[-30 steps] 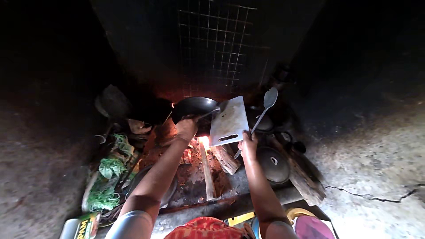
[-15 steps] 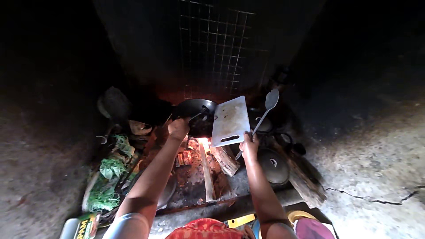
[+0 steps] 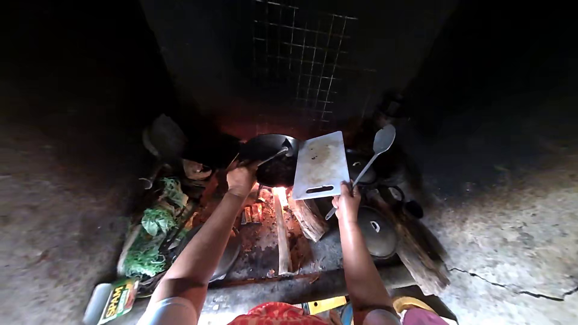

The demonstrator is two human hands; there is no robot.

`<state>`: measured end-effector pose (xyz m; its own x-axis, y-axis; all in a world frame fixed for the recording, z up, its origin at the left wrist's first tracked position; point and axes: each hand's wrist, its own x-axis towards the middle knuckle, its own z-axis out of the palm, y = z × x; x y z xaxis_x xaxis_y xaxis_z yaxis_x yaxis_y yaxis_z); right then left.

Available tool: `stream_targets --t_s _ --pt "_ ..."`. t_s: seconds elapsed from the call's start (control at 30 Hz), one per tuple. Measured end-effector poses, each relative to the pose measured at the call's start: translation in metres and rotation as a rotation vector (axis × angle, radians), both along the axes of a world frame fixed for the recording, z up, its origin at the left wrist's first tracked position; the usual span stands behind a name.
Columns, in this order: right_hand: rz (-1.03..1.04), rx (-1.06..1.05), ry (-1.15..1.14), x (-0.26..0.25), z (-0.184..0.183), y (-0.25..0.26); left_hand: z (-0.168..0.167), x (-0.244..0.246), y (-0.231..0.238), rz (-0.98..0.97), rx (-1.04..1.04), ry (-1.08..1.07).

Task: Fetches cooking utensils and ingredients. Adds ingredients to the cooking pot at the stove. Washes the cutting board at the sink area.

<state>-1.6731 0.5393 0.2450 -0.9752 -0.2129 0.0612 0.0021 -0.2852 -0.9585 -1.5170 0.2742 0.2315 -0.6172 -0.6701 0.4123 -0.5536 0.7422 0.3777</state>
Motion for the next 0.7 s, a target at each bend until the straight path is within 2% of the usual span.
stream_targets --t_s 0.13,0.23,0.27,0.3,0.37,0.47,0.53,0.7 --pt "0.018 -0.027 -0.010 -0.004 -0.002 0.015 -0.015 0.003 0.014 0.018 0.041 0.119" --pt "0.066 -0.039 -0.033 -0.007 -0.002 0.035 -0.017 0.017 0.019 0.146 0.283 -0.162" --pt "0.090 -0.045 -0.039 -0.008 -0.002 0.044 -0.020 0.025 0.019 0.157 0.354 -0.170" --pt "0.121 -0.051 -0.044 -0.010 -0.002 0.054 -0.024 0.036 0.020 0.147 0.405 -0.100" --pt "0.199 -0.062 -0.074 -0.009 0.002 0.074 -0.031 0.064 0.026 0.099 0.495 0.178" --pt "0.292 0.024 -0.172 0.006 0.008 0.106 -0.042 0.118 0.049 0.066 0.841 0.591" --pt "0.337 0.089 -0.224 0.021 0.011 0.120 -0.050 0.157 0.070 0.064 1.029 0.741" --pt "0.558 0.144 -0.299 0.097 0.009 0.130 -0.087 0.267 0.131 0.110 1.026 0.948"
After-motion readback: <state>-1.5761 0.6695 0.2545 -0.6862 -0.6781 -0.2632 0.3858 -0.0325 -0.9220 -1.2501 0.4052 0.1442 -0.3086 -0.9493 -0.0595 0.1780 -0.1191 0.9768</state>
